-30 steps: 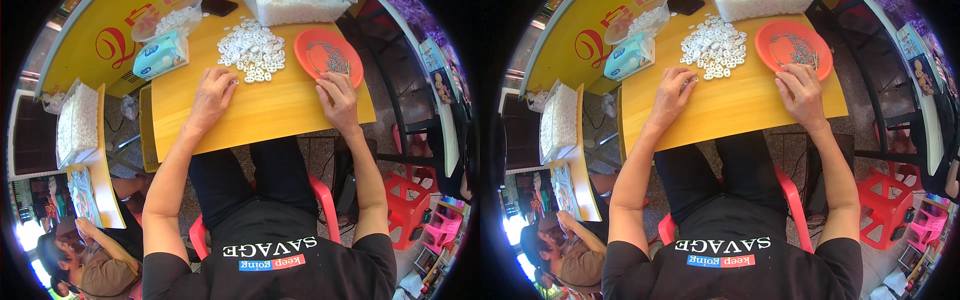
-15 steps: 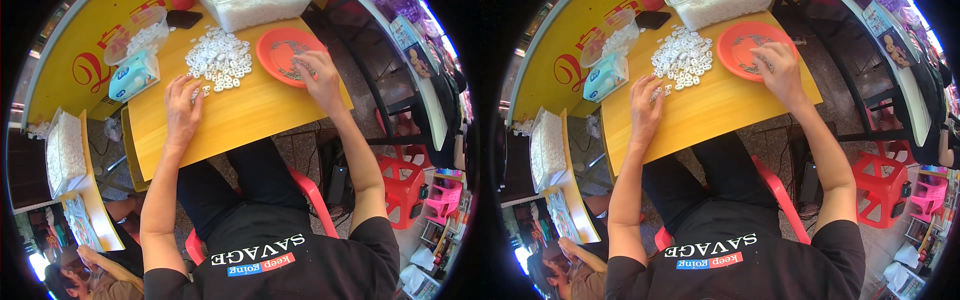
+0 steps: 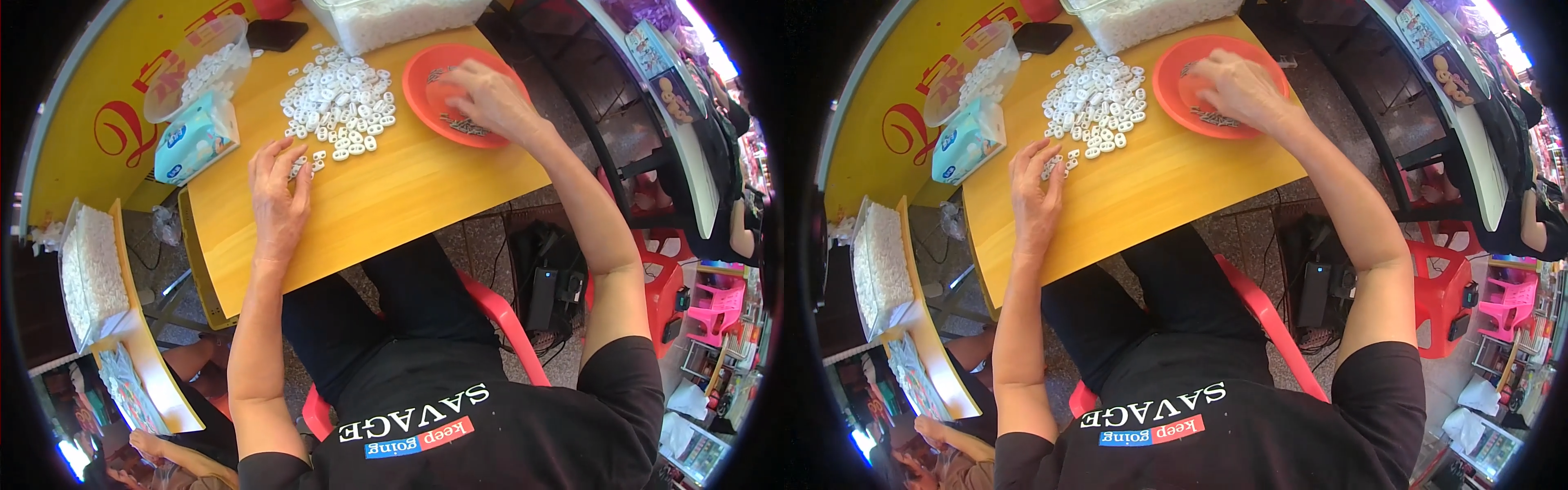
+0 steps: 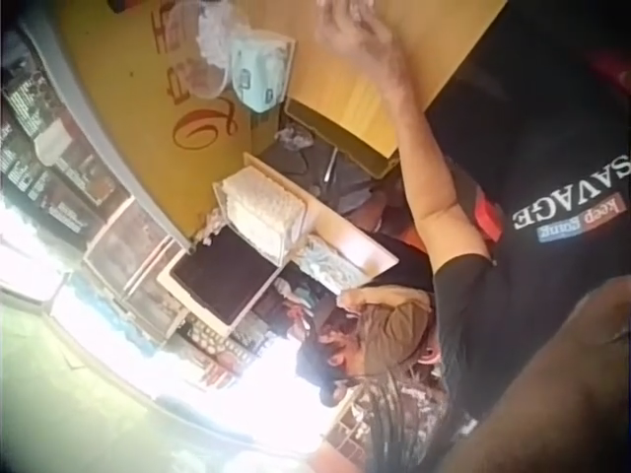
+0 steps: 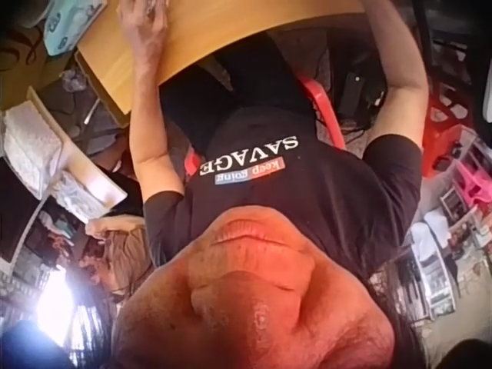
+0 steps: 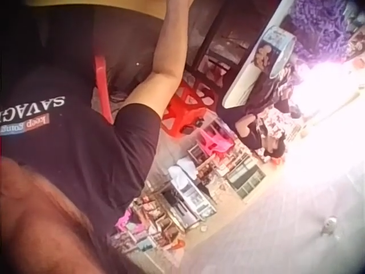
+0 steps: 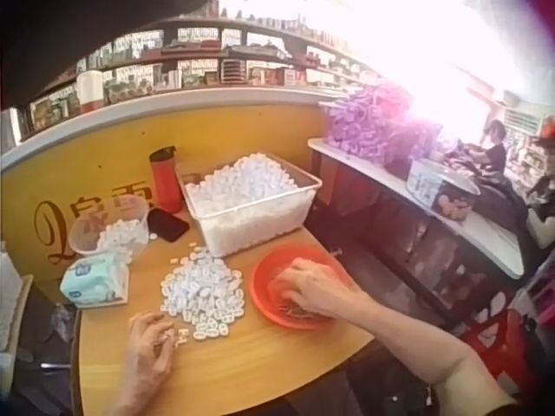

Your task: Assemble small white plastic clips with metal rings at a workbench.

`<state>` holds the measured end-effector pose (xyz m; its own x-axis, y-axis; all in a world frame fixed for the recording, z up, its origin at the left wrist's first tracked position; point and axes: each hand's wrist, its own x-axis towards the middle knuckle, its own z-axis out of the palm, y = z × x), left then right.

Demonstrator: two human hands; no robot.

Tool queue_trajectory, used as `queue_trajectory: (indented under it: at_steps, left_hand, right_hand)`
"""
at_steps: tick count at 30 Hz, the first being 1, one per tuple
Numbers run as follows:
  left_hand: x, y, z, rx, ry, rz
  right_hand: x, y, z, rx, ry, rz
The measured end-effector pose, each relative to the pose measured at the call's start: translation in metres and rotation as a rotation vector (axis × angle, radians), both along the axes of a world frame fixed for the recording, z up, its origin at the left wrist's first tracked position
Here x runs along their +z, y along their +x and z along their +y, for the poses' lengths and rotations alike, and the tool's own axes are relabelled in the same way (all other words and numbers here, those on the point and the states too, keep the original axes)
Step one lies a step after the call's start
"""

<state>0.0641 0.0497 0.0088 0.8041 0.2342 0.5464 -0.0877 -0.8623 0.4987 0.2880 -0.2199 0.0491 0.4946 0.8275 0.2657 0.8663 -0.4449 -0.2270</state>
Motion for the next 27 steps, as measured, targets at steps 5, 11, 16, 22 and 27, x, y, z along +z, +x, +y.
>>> queue_trajectory:
  at_steps: [5,11,16,22,27]
  left_hand:
    - [0.003,-0.001,0.001,0.031,-0.006,0.029]
    - [0.003,0.001,-0.001,0.028,-0.036,0.04]
    - [0.003,0.0,0.0,0.033,-0.04,0.059]
    - [0.001,0.0,0.0,0.04,-0.03,0.07]
    - [0.001,0.001,0.0,0.041,-0.021,0.072]
  right_hand:
    - [0.017,0.009,-0.02,-0.231,0.208,-0.14]
    - [-0.012,0.034,-0.087,-0.512,0.218,0.096]
    - [-0.036,0.04,-0.085,-0.604,0.499,0.597]
    - [-0.034,0.039,-0.073,-0.586,0.389,0.526]
    - [-0.039,0.036,-0.08,-0.618,0.601,0.463]
